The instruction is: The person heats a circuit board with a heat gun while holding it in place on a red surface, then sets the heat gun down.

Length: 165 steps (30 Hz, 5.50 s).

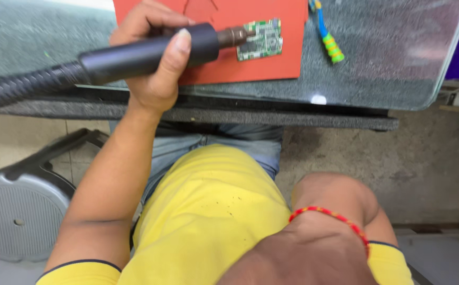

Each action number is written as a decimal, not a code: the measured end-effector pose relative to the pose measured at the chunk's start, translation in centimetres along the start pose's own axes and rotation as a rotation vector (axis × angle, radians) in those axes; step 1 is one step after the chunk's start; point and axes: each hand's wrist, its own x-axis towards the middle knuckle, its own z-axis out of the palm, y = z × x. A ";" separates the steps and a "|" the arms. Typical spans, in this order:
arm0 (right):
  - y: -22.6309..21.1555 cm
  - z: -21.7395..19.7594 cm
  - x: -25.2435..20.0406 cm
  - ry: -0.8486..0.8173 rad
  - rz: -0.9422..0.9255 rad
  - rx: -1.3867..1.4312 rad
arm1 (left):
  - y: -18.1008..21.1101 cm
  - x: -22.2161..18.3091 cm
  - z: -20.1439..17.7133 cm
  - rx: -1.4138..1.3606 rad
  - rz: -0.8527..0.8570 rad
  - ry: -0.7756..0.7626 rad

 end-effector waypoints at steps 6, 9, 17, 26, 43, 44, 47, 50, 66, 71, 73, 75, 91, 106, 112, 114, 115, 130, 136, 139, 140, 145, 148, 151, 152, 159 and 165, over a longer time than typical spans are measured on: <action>0.3 -0.7 0.3 -0.018 -0.014 -0.078 | 0.5 0.2 0.4 -0.144 0.000 0.003; 0.2 -0.7 0.8 -0.007 -0.026 -0.122 | 0.3 0.0 0.4 -0.140 -0.007 -0.005; 3.7 -8.6 0.9 -0.040 -0.210 -0.839 | 0.4 0.2 0.2 -0.001 0.081 0.046; 11.1 -14.7 -1.8 -0.034 0.131 -1.306 | -0.2 -0.4 0.4 0.010 0.098 0.108; 11.9 -13.8 -2.1 0.114 0.153 -1.387 | 0.3 0.1 0.8 0.034 0.050 0.142; 11.8 -13.8 -2.2 0.107 0.146 -1.390 | 0.4 0.2 0.4 0.047 0.128 -0.008; 11.9 -13.8 -2.2 0.103 0.142 -1.383 | 0.4 -0.1 0.8 0.048 0.171 -0.037; 11.8 -13.7 -2.2 0.094 0.137 -1.389 | 0.4 -0.1 0.8 0.021 0.116 0.075; 12.1 -13.8 -2.3 0.105 0.133 -1.401 | 0.2 0.0 1.0 0.036 0.099 0.120; 12.1 -13.9 -2.3 0.092 0.123 -1.400 | 0.5 -0.1 0.8 0.014 0.124 -0.013; 12.0 -13.8 -2.3 0.086 0.120 -1.402 | 0.5 -0.1 1.0 0.029 0.112 0.120; 11.9 -13.9 -2.2 0.078 0.120 -1.407 | 0.6 0.0 0.8 -0.033 0.056 0.070; 11.7 -13.4 -1.7 0.086 0.104 -1.378 | 0.8 0.1 1.0 0.098 0.130 0.076; 11.7 -13.7 -1.6 0.062 0.144 -1.395 | 0.2 0.1 1.1 -0.042 -0.012 0.220; 11.7 -13.4 -1.5 0.048 0.162 -1.382 | 0.1 -0.1 0.8 0.005 0.084 0.118; 11.8 -13.5 -1.7 0.054 0.162 -1.385 | -0.1 -0.1 0.8 -0.080 0.003 0.139; 11.9 -13.6 -1.8 0.048 0.168 -1.397 | -0.1 -0.2 0.7 -0.081 0.003 0.140; 12.6 -11.4 -0.1 0.152 0.231 -1.492 | -0.3 -0.3 0.9 -0.079 0.052 0.231; 12.0 -11.6 -1.0 0.120 0.211 -1.466 | 0.0 -0.1 0.5 -0.015 0.102 0.120; 11.7 -12.1 -1.4 0.067 0.217 -1.418 | -0.1 -0.2 0.2 -0.095 0.052 0.012; 11.6 -12.3 -1.5 0.040 0.218 -1.397 | -0.1 -0.3 0.4 -0.083 0.050 0.057; 10.5 -13.4 -1.8 -0.080 0.256 -1.347 | 0.2 0.1 0.5 0.001 0.112 0.085; 10.3 -14.0 -2.1 -0.147 0.257 -1.338 | 0.5 0.3 0.1 -0.087 0.064 -0.169; 10.4 -14.2 -2.6 -0.100 0.241 -1.295 | 0.7 0.1 0.6 -0.030 0.041 0.009; 10.5 -14.2 -2.7 -0.039 0.212 -1.265 | 0.8 0.2 0.4 -0.020 0.080 -0.035; 10.8 -14.2 -2.8 0.083 0.206 -1.253 | 0.4 0.3 0.3 -0.105 0.048 -0.049; 10.8 -14.5 -2.7 -0.001 0.171 -1.237 | 0.3 -0.1 1.1 -0.003 0.074 0.122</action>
